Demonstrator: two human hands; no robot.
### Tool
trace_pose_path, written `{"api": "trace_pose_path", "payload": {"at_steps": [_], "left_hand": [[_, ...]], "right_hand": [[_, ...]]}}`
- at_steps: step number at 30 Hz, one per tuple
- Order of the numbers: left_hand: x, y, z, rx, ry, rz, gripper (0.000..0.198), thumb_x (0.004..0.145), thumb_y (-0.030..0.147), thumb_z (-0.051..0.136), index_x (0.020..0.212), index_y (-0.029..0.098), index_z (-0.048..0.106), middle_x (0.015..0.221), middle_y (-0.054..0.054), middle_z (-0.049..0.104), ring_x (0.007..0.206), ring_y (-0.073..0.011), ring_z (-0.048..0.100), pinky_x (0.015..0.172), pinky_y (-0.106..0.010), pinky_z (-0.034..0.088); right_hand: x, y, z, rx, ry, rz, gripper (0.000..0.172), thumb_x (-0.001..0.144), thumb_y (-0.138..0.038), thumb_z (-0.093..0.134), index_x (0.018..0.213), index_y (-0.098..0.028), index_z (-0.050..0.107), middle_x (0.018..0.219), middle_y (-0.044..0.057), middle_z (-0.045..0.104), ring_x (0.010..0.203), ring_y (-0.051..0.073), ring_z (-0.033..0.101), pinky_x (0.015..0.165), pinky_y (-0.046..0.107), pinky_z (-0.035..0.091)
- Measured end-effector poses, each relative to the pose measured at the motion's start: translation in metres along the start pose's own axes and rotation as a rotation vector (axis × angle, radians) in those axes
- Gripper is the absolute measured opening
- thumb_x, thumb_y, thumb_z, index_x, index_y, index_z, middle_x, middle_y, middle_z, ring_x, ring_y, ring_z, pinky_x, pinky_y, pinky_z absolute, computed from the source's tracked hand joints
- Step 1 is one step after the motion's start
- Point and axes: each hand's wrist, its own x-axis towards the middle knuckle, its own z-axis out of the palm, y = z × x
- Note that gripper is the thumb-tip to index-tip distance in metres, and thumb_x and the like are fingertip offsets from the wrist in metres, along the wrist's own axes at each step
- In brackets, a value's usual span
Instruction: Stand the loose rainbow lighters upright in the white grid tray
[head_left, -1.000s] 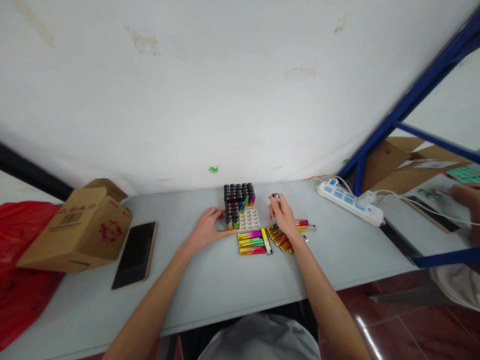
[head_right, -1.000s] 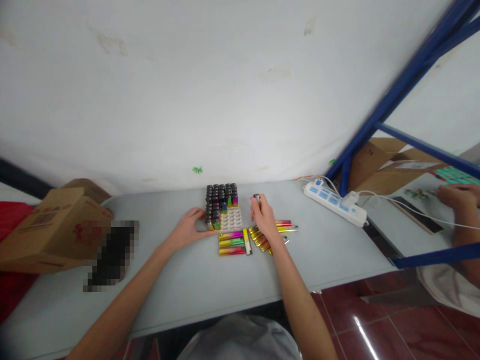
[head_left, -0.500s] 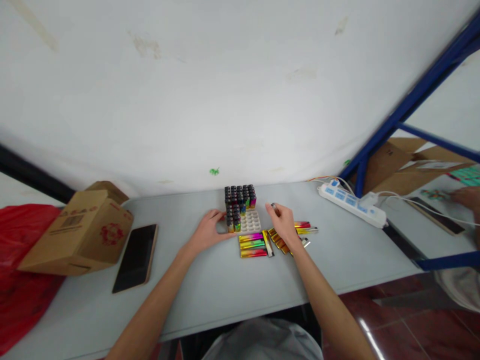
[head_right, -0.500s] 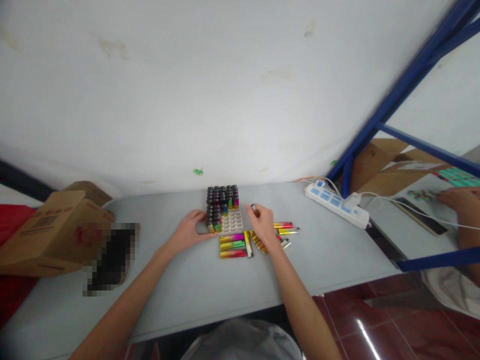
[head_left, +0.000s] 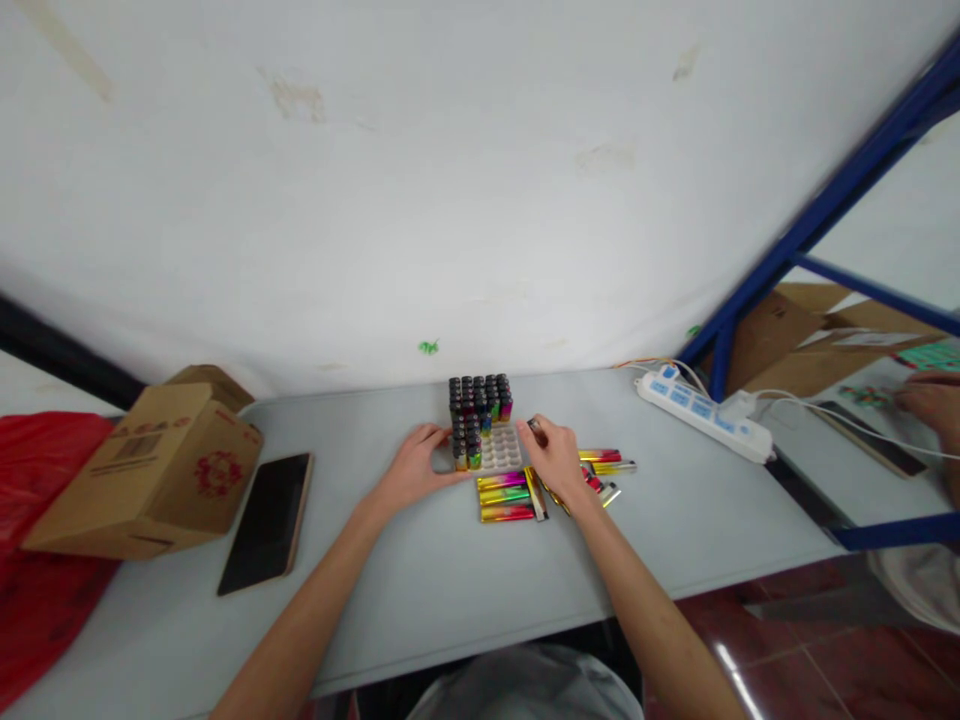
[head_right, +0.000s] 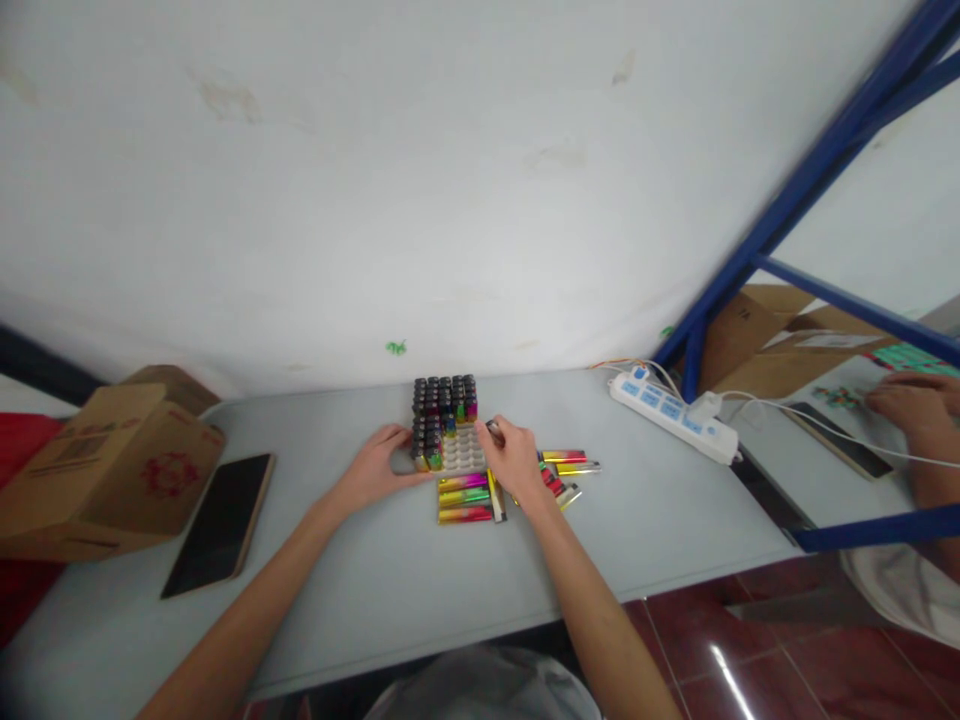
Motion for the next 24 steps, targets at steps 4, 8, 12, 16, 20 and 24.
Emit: {"api": "trace_pose_path", "payload": {"at_steps": [4,8,12,16,20,24], "left_hand": [[-0.0003,-0.0006,0.0003,0.001,0.001,0.002,0.063,0.078,0.070,0.089,0.114,0.021,0.075,0.109,-0.009,0.071,0.103,-0.0320,0.068,0.098,-0.046,0.058],[0.0001,-0.0013,0.0009,-0.003,0.009,0.009,0.062,0.078,0.068,0.090,0.115,0.021,0.075,0.112,-0.009,0.073,0.104,-0.0327,0.068,0.099,-0.047,0.059],[0.0001,-0.0008,0.0013,-0.002,0.016,0.009,0.061,0.078,0.069,0.089,0.115,0.022,0.076,0.111,-0.009,0.073,0.103,-0.0325,0.068,0.097,-0.046,0.059],[-0.0001,0.0003,0.0007,0.004,0.009,0.003,0.061,0.079,0.072,0.088,0.111,0.021,0.076,0.111,-0.010,0.072,0.103,-0.0328,0.068,0.097,-0.046,0.058],[-0.0001,0.0007,0.0001,0.005,-0.006,-0.007,0.062,0.079,0.072,0.087,0.112,0.021,0.075,0.111,-0.010,0.072,0.103,-0.0329,0.068,0.097,-0.047,0.058],[-0.0004,0.0005,0.0001,-0.009,-0.003,-0.006,0.064,0.079,0.072,0.088,0.115,0.021,0.075,0.112,-0.010,0.072,0.105,-0.0332,0.068,0.098,-0.047,0.057]], "right_hand": [[-0.0015,0.0019,0.0023,-0.029,-0.057,-0.016,0.040,0.100,-0.049,0.050,0.068,-0.028,0.039,0.054,-0.005,0.043,0.053,0.015,0.038,0.059,0.030,0.029],[-0.0025,0.0033,0.0039,-0.040,-0.086,-0.033,0.032,0.099,-0.044,0.049,0.072,-0.028,0.044,0.055,-0.005,0.047,0.053,0.016,0.042,0.060,0.030,0.031],[-0.0035,0.0024,0.0045,-0.001,-0.079,-0.038,0.036,0.106,-0.053,0.049,0.080,-0.027,0.048,0.059,-0.005,0.053,0.055,0.016,0.048,0.062,0.029,0.037],[-0.0037,0.0017,0.0057,0.015,-0.081,-0.087,0.035,0.111,-0.054,0.046,0.090,-0.027,0.052,0.073,-0.002,0.061,0.068,0.020,0.058,0.069,0.031,0.044],[-0.0037,0.0000,0.0064,0.028,-0.072,-0.149,0.039,0.114,-0.054,0.043,0.089,-0.027,0.056,0.091,0.006,0.065,0.084,0.024,0.064,0.077,0.034,0.053],[-0.0040,-0.0005,0.0054,0.006,-0.104,-0.188,0.045,0.113,-0.058,0.049,0.082,-0.026,0.057,0.085,0.005,0.064,0.081,0.023,0.063,0.078,0.035,0.053]]}}
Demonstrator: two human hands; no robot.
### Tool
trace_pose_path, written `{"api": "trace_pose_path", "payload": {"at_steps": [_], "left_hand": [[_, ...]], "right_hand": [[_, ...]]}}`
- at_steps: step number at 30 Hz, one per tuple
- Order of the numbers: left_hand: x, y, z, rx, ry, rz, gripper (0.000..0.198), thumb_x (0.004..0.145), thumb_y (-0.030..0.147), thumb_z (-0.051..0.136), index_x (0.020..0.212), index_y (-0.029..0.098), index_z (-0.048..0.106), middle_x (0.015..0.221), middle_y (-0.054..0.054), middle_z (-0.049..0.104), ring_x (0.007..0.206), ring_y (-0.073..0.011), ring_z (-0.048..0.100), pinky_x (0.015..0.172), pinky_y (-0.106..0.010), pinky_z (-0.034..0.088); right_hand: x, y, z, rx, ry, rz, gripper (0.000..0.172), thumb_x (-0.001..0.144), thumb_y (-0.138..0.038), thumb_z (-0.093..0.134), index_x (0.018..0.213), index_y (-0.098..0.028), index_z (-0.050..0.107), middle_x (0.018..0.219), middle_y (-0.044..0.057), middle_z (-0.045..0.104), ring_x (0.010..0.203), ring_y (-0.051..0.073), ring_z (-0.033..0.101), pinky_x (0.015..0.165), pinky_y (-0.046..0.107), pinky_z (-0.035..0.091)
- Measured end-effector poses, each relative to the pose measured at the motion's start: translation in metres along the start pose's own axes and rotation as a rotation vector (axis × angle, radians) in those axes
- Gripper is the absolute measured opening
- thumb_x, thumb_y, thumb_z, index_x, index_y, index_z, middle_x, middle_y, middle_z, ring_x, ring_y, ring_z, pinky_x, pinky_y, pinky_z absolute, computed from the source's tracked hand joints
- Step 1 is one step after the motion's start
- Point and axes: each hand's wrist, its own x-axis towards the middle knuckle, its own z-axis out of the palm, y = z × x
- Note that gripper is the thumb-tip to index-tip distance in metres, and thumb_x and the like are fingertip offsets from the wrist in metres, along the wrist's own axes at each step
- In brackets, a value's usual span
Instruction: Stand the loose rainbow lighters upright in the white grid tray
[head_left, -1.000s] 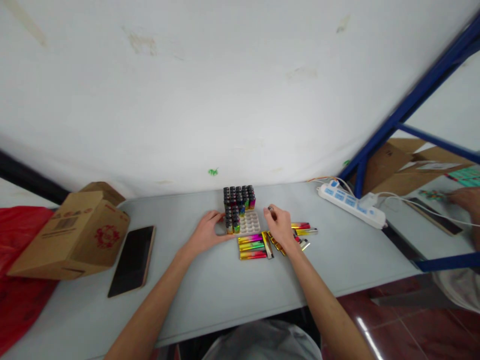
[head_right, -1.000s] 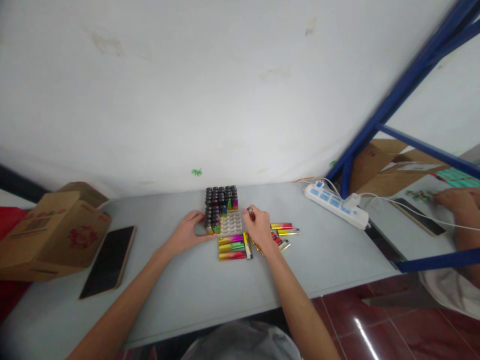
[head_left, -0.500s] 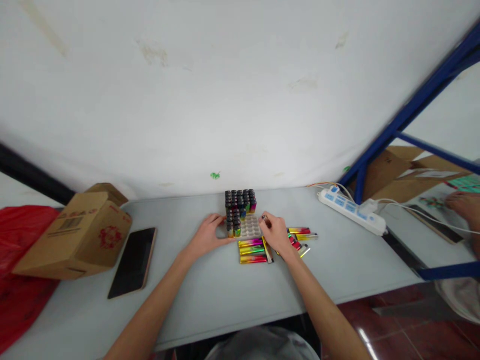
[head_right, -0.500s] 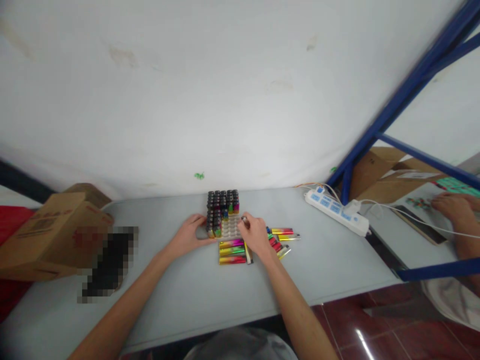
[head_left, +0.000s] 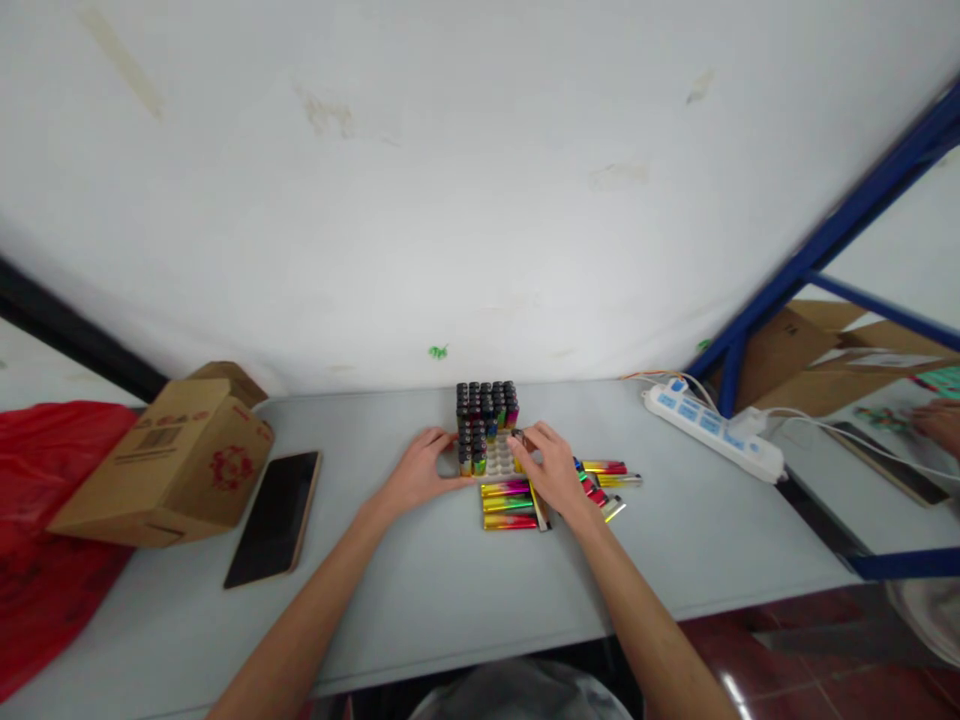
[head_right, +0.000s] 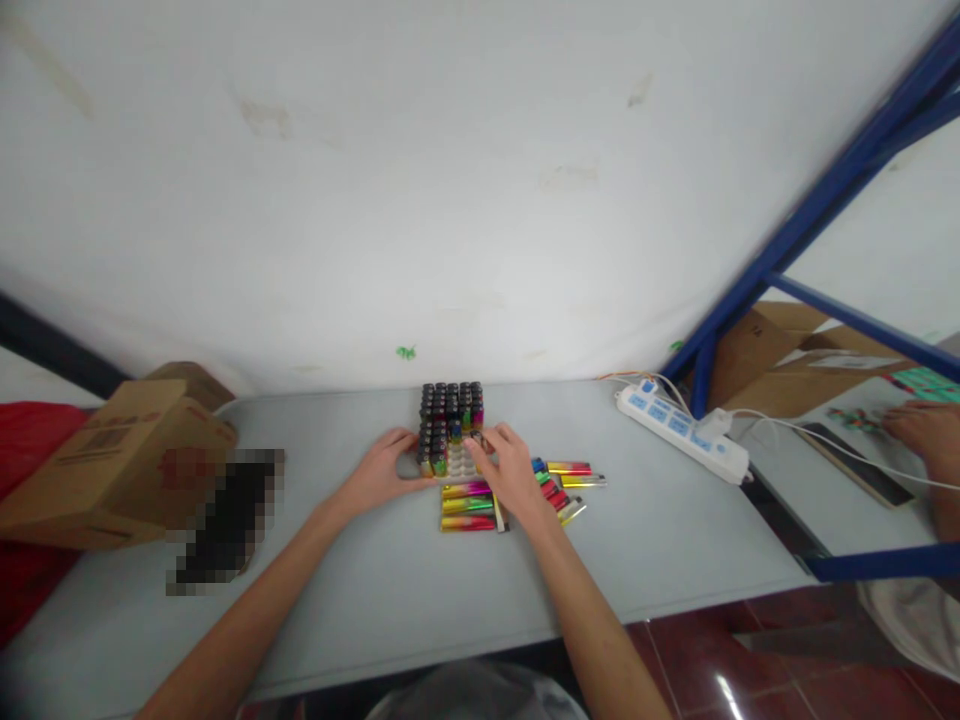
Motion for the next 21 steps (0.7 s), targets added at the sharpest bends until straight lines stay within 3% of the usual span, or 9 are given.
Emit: {"api": "trace_pose_path", "payload": {"at_steps": [4,8,12,16,21], "left_hand": [[0.000,0.000,0.000,-0.002,0.005,-0.001,0.063,0.079,0.071,0.089,0.115,0.021,0.075,0.111,-0.009,0.072,0.105,-0.0329,0.068,0.098,-0.046,0.058],[0.000,0.001,0.000,0.001,0.001,-0.001,0.062,0.078,0.070,0.090,0.113,0.021,0.075,0.109,-0.008,0.072,0.104,-0.0325,0.068,0.098,-0.046,0.058],[0.000,0.000,0.001,0.008,0.001,-0.004,0.062,0.078,0.070,0.090,0.113,0.020,0.075,0.109,-0.009,0.073,0.104,-0.0325,0.068,0.098,-0.046,0.058],[-0.001,-0.003,0.003,0.009,0.007,0.003,0.065,0.078,0.069,0.091,0.116,0.019,0.075,0.112,-0.009,0.073,0.105,-0.0327,0.068,0.099,-0.046,0.058],[-0.001,-0.006,0.005,0.020,0.020,0.016,0.063,0.078,0.069,0.091,0.115,0.020,0.075,0.113,-0.010,0.073,0.106,-0.0329,0.068,0.100,-0.046,0.058]], "right_hand": [[-0.001,0.004,0.003,-0.010,-0.046,0.021,0.045,0.113,-0.057,0.051,0.080,-0.026,0.057,0.075,0.002,0.065,0.073,0.022,0.062,0.075,0.033,0.051],[-0.002,0.008,0.012,0.003,-0.055,-0.015,0.032,0.116,-0.048,0.049,0.102,-0.024,0.067,0.096,0.008,0.076,0.091,0.026,0.072,0.087,0.037,0.056],[-0.002,0.010,0.019,-0.060,-0.130,-0.043,0.025,0.118,-0.037,0.047,0.121,-0.024,0.067,0.115,0.011,0.077,0.106,0.027,0.074,0.097,0.040,0.058],[0.004,0.005,0.024,-0.216,-0.202,-0.064,0.020,0.117,-0.030,0.048,0.120,-0.021,0.066,0.118,0.013,0.076,0.109,0.028,0.073,0.099,0.042,0.057],[0.010,-0.007,0.036,-0.534,-0.130,0.030,0.021,0.116,-0.038,0.055,0.118,-0.021,0.067,0.118,0.015,0.074,0.109,0.031,0.072,0.093,0.042,0.055]]}}
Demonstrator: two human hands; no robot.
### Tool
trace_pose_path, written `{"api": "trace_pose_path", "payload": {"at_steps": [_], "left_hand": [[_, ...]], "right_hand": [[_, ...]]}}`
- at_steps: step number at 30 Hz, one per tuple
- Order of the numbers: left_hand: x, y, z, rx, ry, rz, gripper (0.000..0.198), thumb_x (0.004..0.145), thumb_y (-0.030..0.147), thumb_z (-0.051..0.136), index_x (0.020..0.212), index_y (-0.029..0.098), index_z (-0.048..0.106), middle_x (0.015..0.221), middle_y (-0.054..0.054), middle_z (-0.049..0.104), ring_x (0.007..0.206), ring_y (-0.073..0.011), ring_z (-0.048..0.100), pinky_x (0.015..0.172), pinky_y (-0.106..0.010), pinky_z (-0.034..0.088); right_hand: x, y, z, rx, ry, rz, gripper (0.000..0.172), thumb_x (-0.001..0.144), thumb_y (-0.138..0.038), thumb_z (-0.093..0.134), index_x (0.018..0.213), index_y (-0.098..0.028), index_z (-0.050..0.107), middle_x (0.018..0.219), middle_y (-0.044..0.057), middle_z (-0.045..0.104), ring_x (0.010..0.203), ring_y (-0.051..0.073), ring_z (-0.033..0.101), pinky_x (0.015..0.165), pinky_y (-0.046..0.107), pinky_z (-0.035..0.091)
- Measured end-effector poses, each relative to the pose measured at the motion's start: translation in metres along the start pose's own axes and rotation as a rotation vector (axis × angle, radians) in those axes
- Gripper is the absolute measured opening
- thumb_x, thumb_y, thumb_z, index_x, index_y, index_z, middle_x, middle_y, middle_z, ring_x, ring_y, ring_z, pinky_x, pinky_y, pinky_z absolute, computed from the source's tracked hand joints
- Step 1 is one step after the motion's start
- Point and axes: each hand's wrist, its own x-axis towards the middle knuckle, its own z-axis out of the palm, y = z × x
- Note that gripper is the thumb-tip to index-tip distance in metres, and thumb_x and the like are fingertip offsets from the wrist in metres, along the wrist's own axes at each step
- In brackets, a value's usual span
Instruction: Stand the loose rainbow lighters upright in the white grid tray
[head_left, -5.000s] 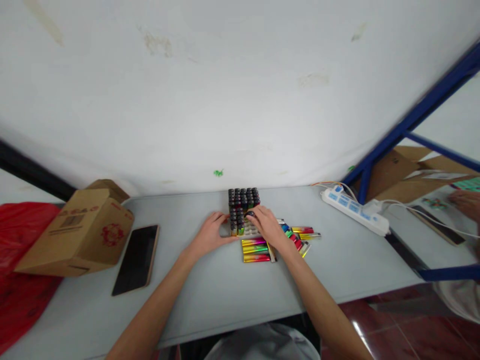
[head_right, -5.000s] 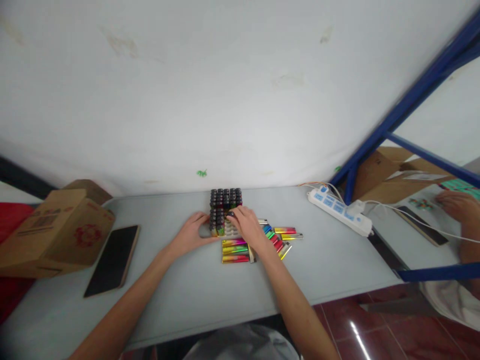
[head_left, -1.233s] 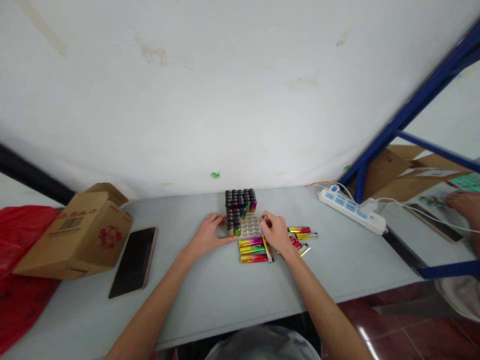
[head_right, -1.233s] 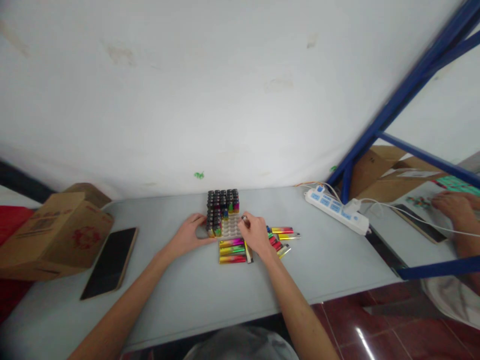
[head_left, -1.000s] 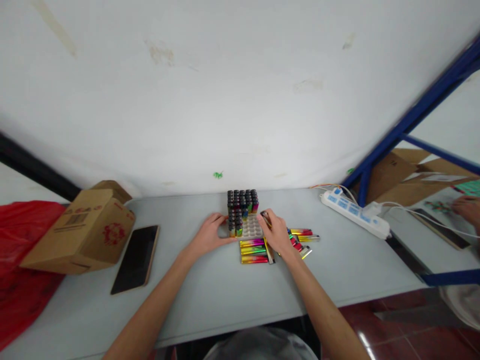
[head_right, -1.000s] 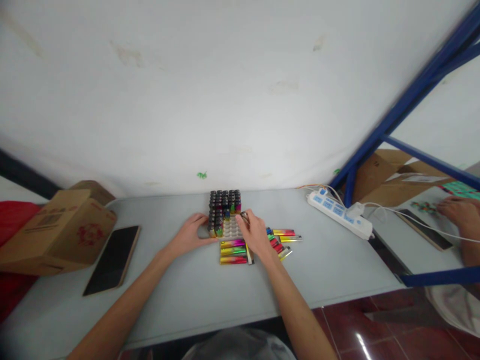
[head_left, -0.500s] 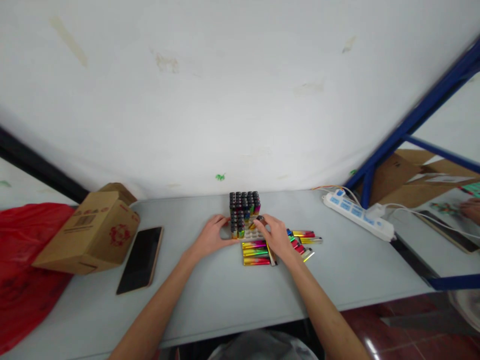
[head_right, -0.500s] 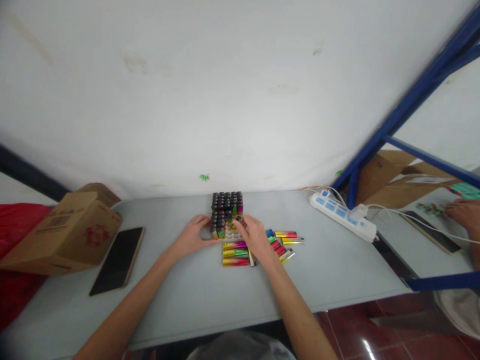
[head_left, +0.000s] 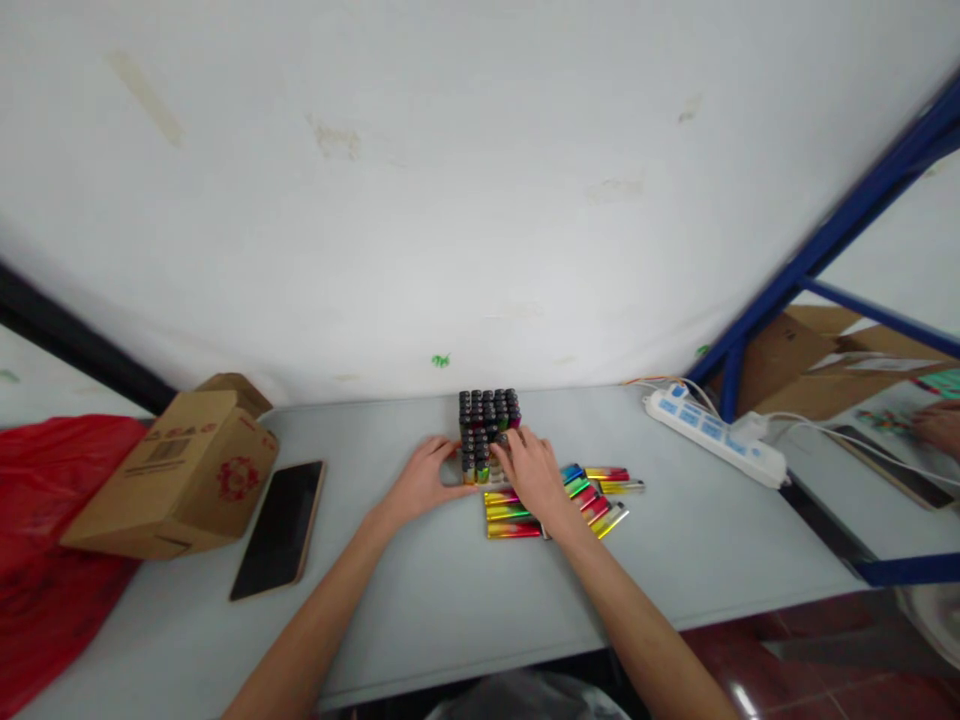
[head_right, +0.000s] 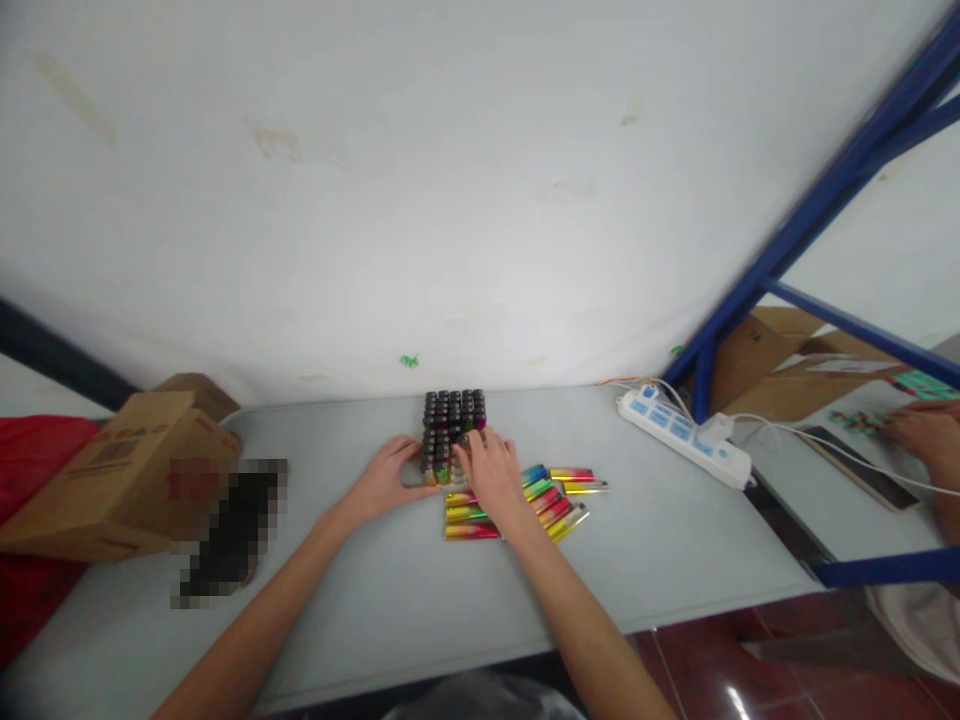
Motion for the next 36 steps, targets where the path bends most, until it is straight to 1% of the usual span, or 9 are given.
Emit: {"api": "trace_pose_path", "payload": {"at_steps": [3,6,11,16,20,24,28,32,36], "left_hand": [[0.001,-0.001,0.000,0.009,-0.016,0.007,0.062,0.079,0.069,0.090,0.113,0.020,0.075,0.112,-0.009,0.073,0.105,-0.0325,0.069,0.099,-0.046,0.058],[0.001,-0.001,-0.001,0.009,-0.023,0.001,0.063,0.078,0.070,0.091,0.113,0.020,0.075,0.112,-0.010,0.073,0.104,-0.0325,0.069,0.098,-0.045,0.058],[0.001,0.000,0.000,0.008,-0.006,0.001,0.066,0.078,0.070,0.091,0.118,0.019,0.075,0.114,-0.010,0.073,0.108,-0.0331,0.069,0.101,-0.046,0.058],[0.003,0.001,-0.002,0.010,-0.023,0.013,0.065,0.080,0.070,0.089,0.118,0.018,0.075,0.113,-0.010,0.073,0.106,-0.0332,0.069,0.100,-0.047,0.058],[0.004,0.000,-0.003,0.019,-0.024,0.041,0.064,0.085,0.074,0.082,0.117,0.019,0.075,0.112,-0.011,0.073,0.106,-0.0327,0.068,0.099,-0.046,0.058],[0.005,-0.001,-0.002,0.014,-0.007,0.031,0.067,0.082,0.076,0.082,0.114,0.018,0.076,0.111,-0.012,0.073,0.106,-0.0340,0.068,0.099,-0.048,0.058],[0.005,0.001,-0.002,0.001,-0.010,0.028,0.065,0.080,0.075,0.085,0.112,0.019,0.076,0.108,-0.010,0.073,0.102,-0.0327,0.068,0.099,-0.047,0.057],[0.006,0.003,-0.004,0.006,-0.020,0.017,0.063,0.079,0.074,0.086,0.110,0.020,0.076,0.108,-0.009,0.073,0.102,-0.0318,0.068,0.098,-0.045,0.057],[0.006,0.003,-0.004,0.006,-0.020,0.017,0.065,0.080,0.074,0.085,0.113,0.019,0.076,0.110,-0.011,0.074,0.104,-0.0329,0.068,0.099,-0.046,0.058]], "right_hand": [[0.000,-0.002,0.002,-0.046,0.022,0.043,0.024,0.113,-0.045,0.062,0.120,-0.022,0.069,0.119,0.015,0.072,0.108,0.031,0.072,0.092,0.042,0.054],[-0.002,0.009,-0.003,0.072,0.028,0.014,0.026,0.114,-0.046,0.061,0.120,-0.023,0.069,0.117,0.013,0.072,0.108,0.030,0.071,0.092,0.041,0.054],[-0.010,0.044,-0.037,0.413,0.042,-0.071,0.029,0.117,-0.045,0.051,0.114,-0.022,0.069,0.104,0.008,0.075,0.093,0.023,0.071,0.089,0.037,0.056],[-0.046,0.084,-0.071,0.399,0.143,0.047,0.032,0.113,-0.047,0.053,0.107,-0.023,0.072,0.101,0.009,0.078,0.091,0.025,0.073,0.089,0.040,0.057],[-0.088,0.116,-0.085,0.332,0.223,0.183,0.038,0.108,-0.055,0.057,0.104,-0.022,0.074,0.101,0.011,0.078,0.089,0.027,0.074,0.086,0.043,0.060],[-0.121,0.133,-0.087,0.313,0.233,0.255,0.044,0.104,-0.063,0.060,0.109,-0.023,0.077,0.108,0.013,0.077,0.091,0.028,0.075,0.084,0.045,0.062],[-0.140,0.132,-0.079,0.336,0.224,0.274,0.046,0.103,-0.065,0.063,0.117,-0.023,0.078,0.118,0.015,0.076,0.098,0.030,0.075,0.081,0.046,0.063],[-0.145,0.130,-0.071,0.346,0.230,0.280,0.042,0.104,-0.060,0.063,0.119,-0.025,0.078,0.122,0.015,0.076,0.109,0.032,0.074,0.089,0.049,0.064],[-0.138,0.139,-0.074,0.332,0.241,0.303,0.041,0.102,-0.056,0.061,0.118,-0.023,0.079,0.116,0.015,0.077,0.102,0.031,0.074,0.085,0.048,0.065]]}}
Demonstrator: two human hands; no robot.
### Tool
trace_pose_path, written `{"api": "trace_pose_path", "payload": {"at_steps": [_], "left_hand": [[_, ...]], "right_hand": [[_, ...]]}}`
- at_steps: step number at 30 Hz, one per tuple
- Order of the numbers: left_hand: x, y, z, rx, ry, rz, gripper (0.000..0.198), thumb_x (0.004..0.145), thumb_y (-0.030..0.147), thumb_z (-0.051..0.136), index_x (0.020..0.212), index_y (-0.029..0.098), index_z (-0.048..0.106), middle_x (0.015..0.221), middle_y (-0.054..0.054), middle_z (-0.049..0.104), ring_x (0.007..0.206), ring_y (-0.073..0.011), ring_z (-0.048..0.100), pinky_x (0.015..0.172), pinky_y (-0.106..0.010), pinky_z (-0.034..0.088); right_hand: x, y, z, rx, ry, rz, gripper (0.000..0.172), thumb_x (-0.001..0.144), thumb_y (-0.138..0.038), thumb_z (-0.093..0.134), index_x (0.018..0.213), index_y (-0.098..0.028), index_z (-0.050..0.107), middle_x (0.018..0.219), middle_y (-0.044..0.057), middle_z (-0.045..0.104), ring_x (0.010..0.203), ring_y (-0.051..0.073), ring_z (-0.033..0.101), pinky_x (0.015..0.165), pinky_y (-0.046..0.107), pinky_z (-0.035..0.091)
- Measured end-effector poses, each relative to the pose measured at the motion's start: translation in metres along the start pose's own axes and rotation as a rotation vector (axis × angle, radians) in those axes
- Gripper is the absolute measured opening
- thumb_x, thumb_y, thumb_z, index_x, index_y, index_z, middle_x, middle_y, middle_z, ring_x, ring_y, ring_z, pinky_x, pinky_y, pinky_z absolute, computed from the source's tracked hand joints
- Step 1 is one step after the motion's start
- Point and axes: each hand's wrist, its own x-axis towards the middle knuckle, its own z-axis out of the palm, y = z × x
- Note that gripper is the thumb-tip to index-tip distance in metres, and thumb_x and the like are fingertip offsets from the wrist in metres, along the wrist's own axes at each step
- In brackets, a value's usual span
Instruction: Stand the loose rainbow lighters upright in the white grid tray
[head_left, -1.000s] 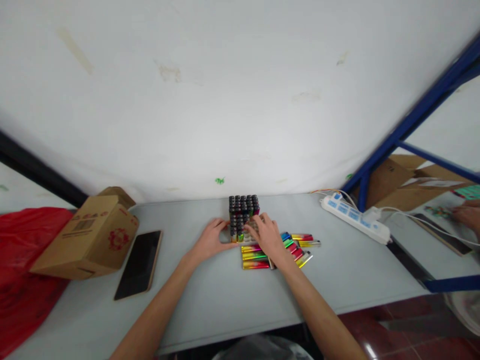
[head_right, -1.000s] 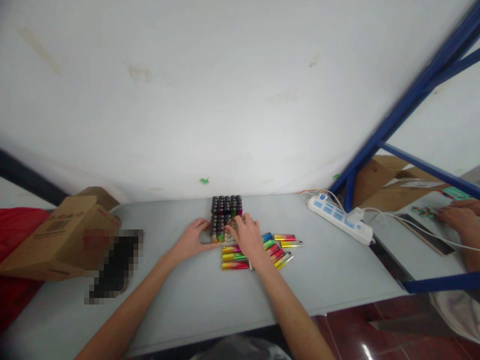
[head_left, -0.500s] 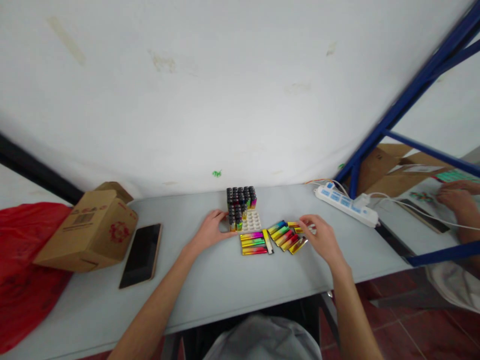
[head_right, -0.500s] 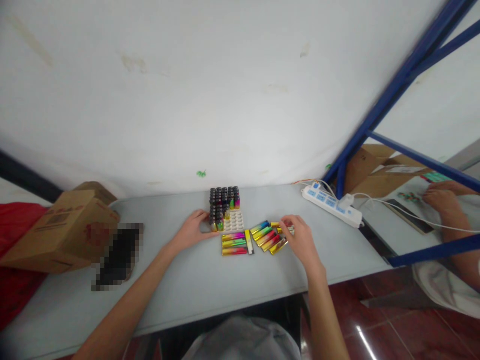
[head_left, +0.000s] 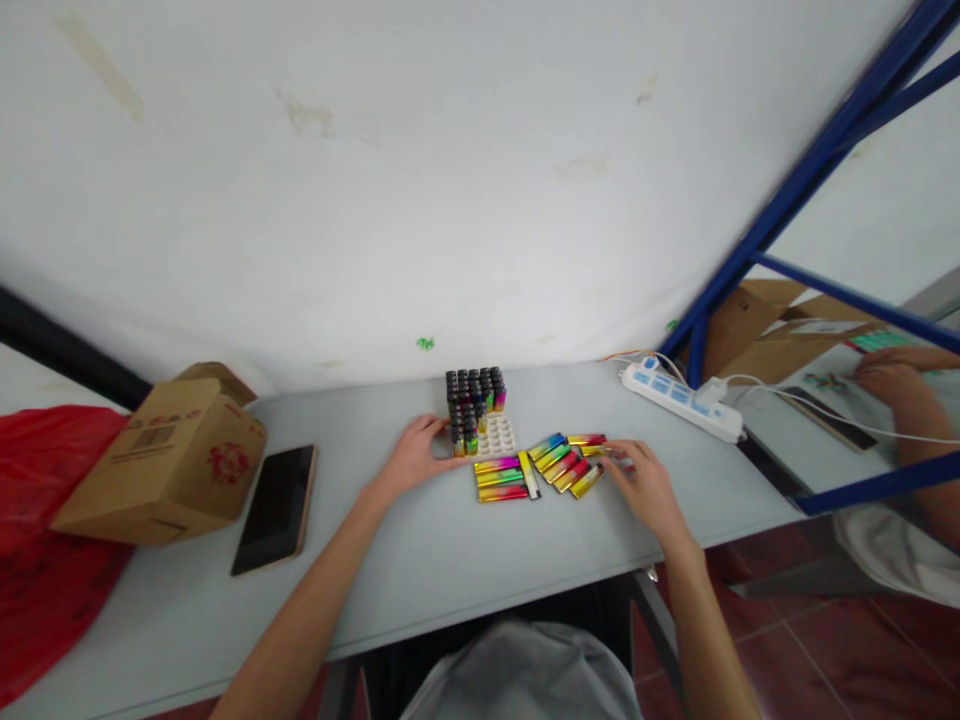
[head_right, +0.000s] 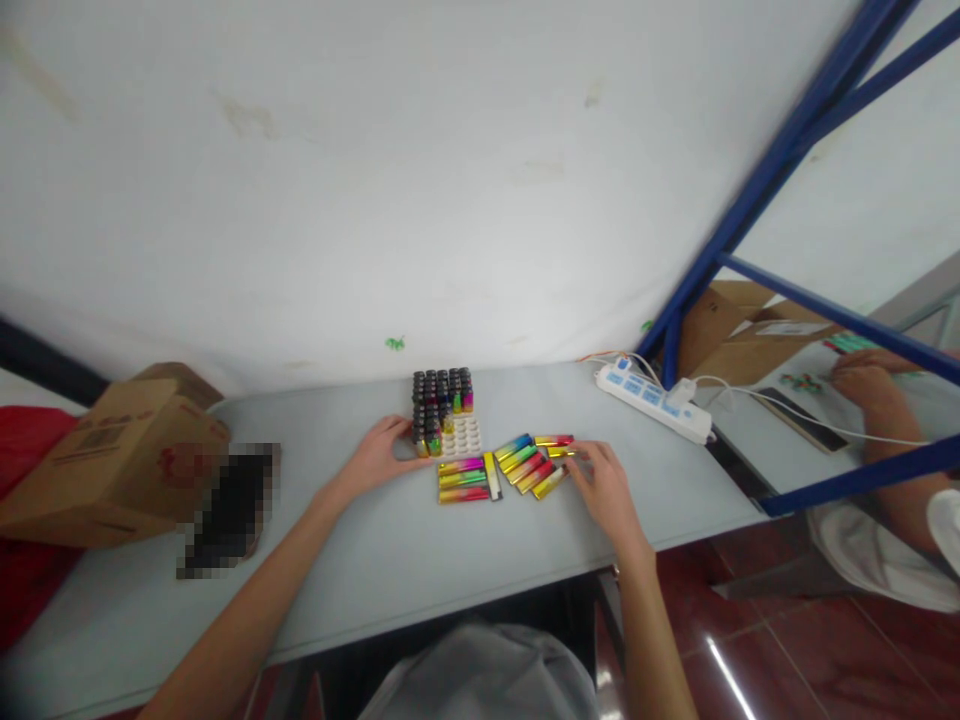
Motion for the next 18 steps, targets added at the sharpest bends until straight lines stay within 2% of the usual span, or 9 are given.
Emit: {"api": "trace_pose_path", "payload": {"at_steps": [3,7,10,14,16,18], "left_hand": [[0.000,0.000,0.000,-0.004,0.009,0.013,0.065,0.082,0.075,0.083,0.114,0.019,0.076,0.110,-0.011,0.074,0.104,-0.0333,0.069,0.099,-0.048,0.058],[-0.001,-0.001,0.000,-0.014,0.007,0.009,0.067,0.081,0.076,0.083,0.116,0.020,0.076,0.109,-0.009,0.074,0.103,-0.0321,0.068,0.098,-0.047,0.058],[-0.002,-0.001,0.000,-0.019,-0.003,0.002,0.067,0.081,0.074,0.085,0.120,0.021,0.076,0.111,-0.009,0.074,0.105,-0.0319,0.068,0.100,-0.046,0.058],[-0.003,-0.001,-0.001,-0.012,-0.013,-0.002,0.067,0.082,0.073,0.084,0.121,0.020,0.076,0.114,-0.010,0.074,0.109,-0.0330,0.068,0.102,-0.047,0.058],[-0.003,-0.001,0.000,-0.007,-0.015,-0.007,0.067,0.081,0.074,0.085,0.121,0.020,0.076,0.116,-0.010,0.074,0.110,-0.0335,0.068,0.103,-0.047,0.058],[-0.004,-0.002,0.000,-0.004,-0.012,-0.012,0.068,0.080,0.074,0.086,0.121,0.021,0.075,0.117,-0.010,0.073,0.110,-0.0335,0.068,0.104,-0.047,0.058]], "right_hand": [[0.009,0.001,-0.008,0.000,-0.025,0.010,0.039,0.100,-0.053,0.062,0.118,-0.023,0.080,0.116,0.014,0.077,0.098,0.030,0.075,0.081,0.046,0.065],[0.007,-0.002,-0.016,0.011,-0.160,-0.011,0.032,0.099,-0.050,0.068,0.116,-0.026,0.082,0.114,0.012,0.078,0.098,0.029,0.075,0.083,0.045,0.064],[-0.005,-0.002,-0.016,0.026,-0.245,-0.034,0.031,0.097,-0.050,0.072,0.118,-0.030,0.082,0.121,0.011,0.079,0.107,0.031,0.075,0.091,0.048,0.063],[-0.015,0.000,-0.018,0.045,-0.254,-0.017,0.028,0.096,-0.052,0.075,0.112,-0.030,0.082,0.118,0.010,0.079,0.113,0.033,0.073,0.104,0.052,0.059],[-0.016,-0.001,-0.022,0.048,-0.272,-0.001,0.027,0.093,-0.054,0.078,0.103,-0.029,0.081,0.112,0.010,0.079,0.108,0.032,0.073,0.102,0.051,0.060],[-0.016,-0.003,-0.028,0.060,-0.314,0.032,0.028,0.091,-0.056,0.081,0.096,-0.028,0.079,0.104,0.008,0.078,0.099,0.031,0.073,0.094,0.048,0.062]]}}
